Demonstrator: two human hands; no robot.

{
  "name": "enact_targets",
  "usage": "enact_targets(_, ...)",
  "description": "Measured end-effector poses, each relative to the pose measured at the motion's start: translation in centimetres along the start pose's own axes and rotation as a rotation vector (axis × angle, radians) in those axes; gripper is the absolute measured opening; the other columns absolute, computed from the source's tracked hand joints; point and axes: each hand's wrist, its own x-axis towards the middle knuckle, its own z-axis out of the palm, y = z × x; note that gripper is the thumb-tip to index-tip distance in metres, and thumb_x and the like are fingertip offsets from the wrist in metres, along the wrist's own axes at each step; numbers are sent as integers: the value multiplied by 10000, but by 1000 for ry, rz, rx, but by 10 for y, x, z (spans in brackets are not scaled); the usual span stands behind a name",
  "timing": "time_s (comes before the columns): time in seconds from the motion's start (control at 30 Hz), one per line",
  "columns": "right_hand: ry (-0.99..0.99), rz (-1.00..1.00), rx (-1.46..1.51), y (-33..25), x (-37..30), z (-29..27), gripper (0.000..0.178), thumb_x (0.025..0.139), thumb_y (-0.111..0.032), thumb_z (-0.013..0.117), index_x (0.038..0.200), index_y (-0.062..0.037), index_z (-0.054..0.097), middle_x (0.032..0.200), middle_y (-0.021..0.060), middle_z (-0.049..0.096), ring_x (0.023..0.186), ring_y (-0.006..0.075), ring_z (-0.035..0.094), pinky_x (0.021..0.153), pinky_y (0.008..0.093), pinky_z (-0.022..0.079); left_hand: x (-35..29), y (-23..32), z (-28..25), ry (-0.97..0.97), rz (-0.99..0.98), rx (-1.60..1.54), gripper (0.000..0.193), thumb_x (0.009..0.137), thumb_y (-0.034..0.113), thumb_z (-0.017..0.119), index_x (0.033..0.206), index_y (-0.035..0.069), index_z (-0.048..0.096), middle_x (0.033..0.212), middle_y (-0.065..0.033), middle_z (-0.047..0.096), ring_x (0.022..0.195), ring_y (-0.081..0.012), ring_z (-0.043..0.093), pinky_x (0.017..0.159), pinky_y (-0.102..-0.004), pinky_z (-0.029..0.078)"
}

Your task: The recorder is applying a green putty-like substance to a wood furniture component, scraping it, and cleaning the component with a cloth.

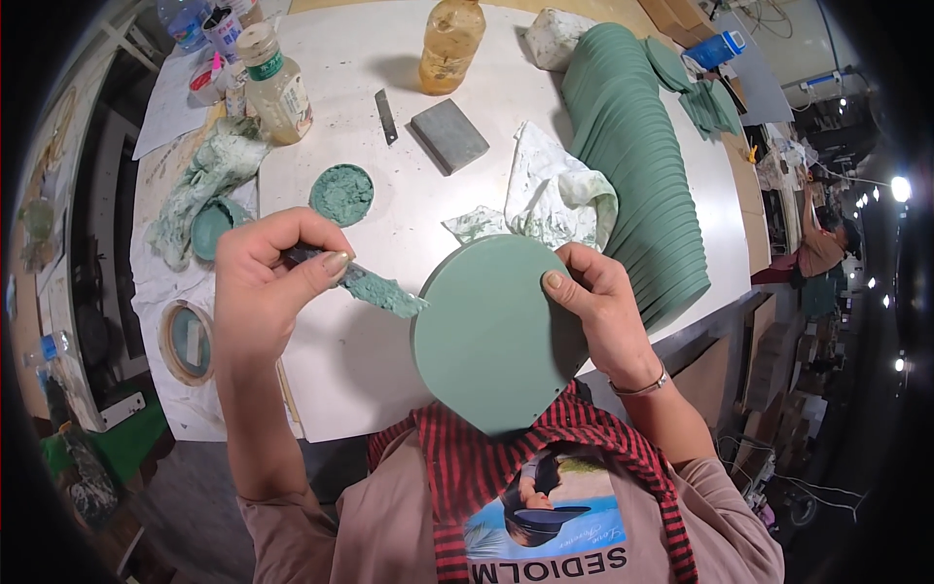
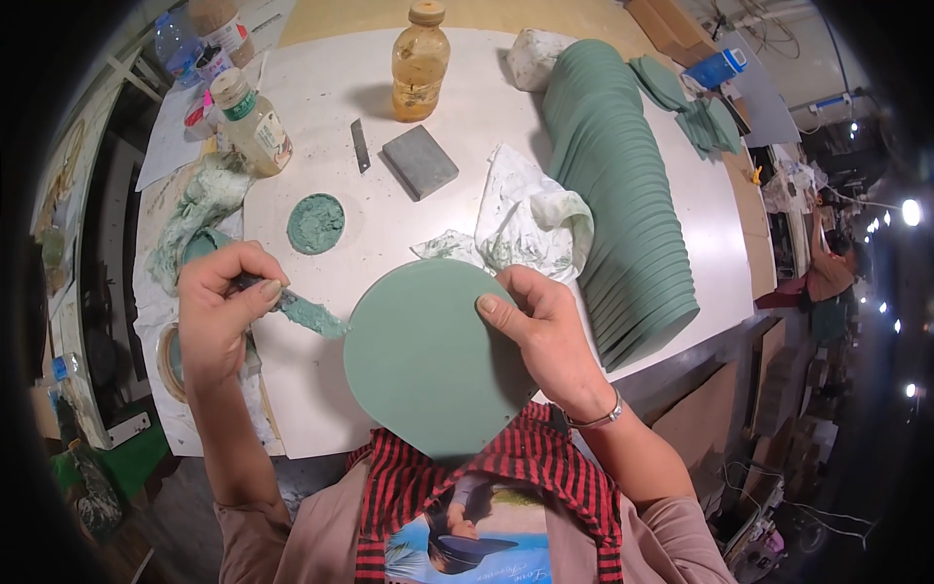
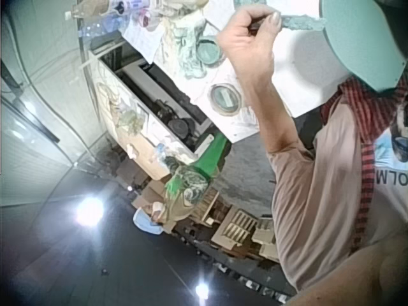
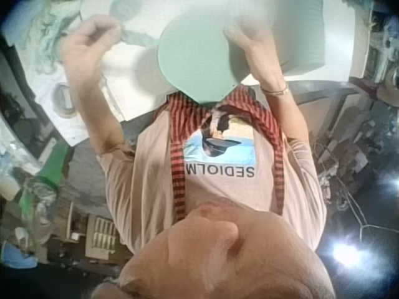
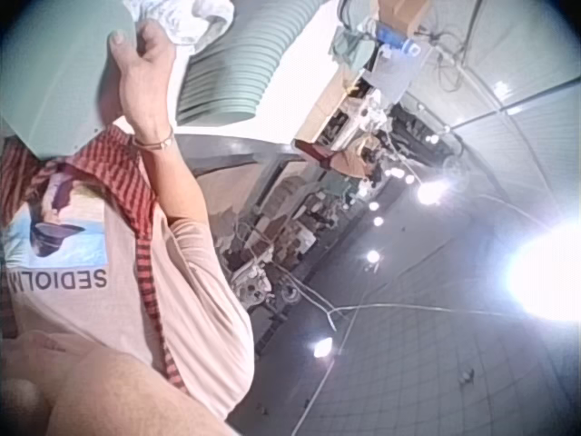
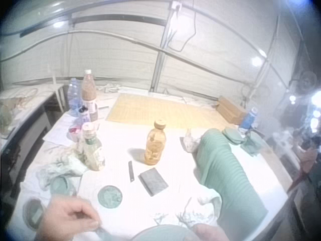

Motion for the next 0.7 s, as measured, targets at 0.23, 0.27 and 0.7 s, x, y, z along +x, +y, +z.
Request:
enact_targets(0.23, -4, 24, 79, 2, -2, -2, 173, 946, -171, 652, 915, -9, 601, 815, -27, 598, 767, 48, 521, 711, 213, 419, 0, -3, 0, -33, -12, -49, 39, 819, -39, 648, 854, -38, 664, 745, 4, 603, 670, -46, 496, 619, -194, 388)
enact_targets(0.27, -6, 19, 68, 2, -2, -1, 174, 946, -173, 652, 915, -9, 602, 817, -26, 599, 768, 48, 521, 712, 212, 418, -1, -3, 0, -32, -14, -48, 39, 819, -39, 648, 854, -38, 664, 745, 4, 603, 670, -46, 496, 619, -194, 388)
enact_targets(0.7, 15, 21, 81, 0, -3, 0, 153, 959, -138, 636, 911, 4, 607, 820, -16, 609, 765, 45, 526, 692, 210, 432, -1, -3, 1, 18, -51, 11, 49, 801, 10, 664, 844, -12, 657, 724, 26, 571, 635, -28, 446, 579, -182, 329)
